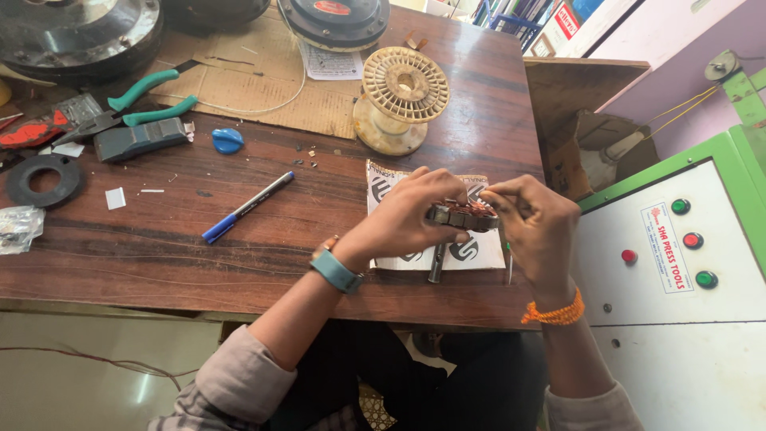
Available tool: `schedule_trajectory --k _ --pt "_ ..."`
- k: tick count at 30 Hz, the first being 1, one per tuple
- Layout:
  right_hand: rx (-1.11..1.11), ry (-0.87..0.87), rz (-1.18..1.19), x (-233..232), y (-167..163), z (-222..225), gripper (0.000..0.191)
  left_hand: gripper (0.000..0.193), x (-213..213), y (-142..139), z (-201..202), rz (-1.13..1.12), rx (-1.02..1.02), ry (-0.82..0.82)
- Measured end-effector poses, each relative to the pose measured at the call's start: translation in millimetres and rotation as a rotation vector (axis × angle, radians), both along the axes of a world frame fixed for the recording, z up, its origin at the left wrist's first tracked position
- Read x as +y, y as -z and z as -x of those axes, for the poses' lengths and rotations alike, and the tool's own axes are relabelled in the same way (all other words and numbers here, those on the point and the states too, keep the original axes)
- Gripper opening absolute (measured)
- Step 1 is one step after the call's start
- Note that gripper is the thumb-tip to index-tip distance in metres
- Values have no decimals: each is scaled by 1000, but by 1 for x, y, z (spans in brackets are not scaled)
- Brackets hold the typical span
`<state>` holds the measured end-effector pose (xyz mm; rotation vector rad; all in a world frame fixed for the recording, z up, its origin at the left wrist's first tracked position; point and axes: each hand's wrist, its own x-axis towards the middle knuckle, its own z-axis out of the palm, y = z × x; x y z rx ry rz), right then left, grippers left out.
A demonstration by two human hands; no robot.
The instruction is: The person works at a cluttered workbench on an electric motor armature, pressing and seating copper wire windings into the slots around the commutator by hand, turning the armature to reach different sections and adjusting the coils into place.
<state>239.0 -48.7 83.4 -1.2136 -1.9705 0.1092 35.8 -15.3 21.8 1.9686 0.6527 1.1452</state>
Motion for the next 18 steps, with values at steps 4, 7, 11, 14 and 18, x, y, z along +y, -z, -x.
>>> schedule_trajectory --k 4,7,11,14,18 --pt "6 -43 83 12 3 2 9 108 18 -9 3 747 -302 159" --pt "-59 66 143 18 4 1 13 108 21 -14 -7 762 -288 71" --pt "-27 -60 8 21 6 -1 17 114 22 -18 -18 640 -173 -45" --pt "-47 -1 -23 23 6 1 20 115 23 -16 -17 651 -241 38" --pt "-12 32 8 19 0 10 19 112 19 -12 -9 659 -349 126"
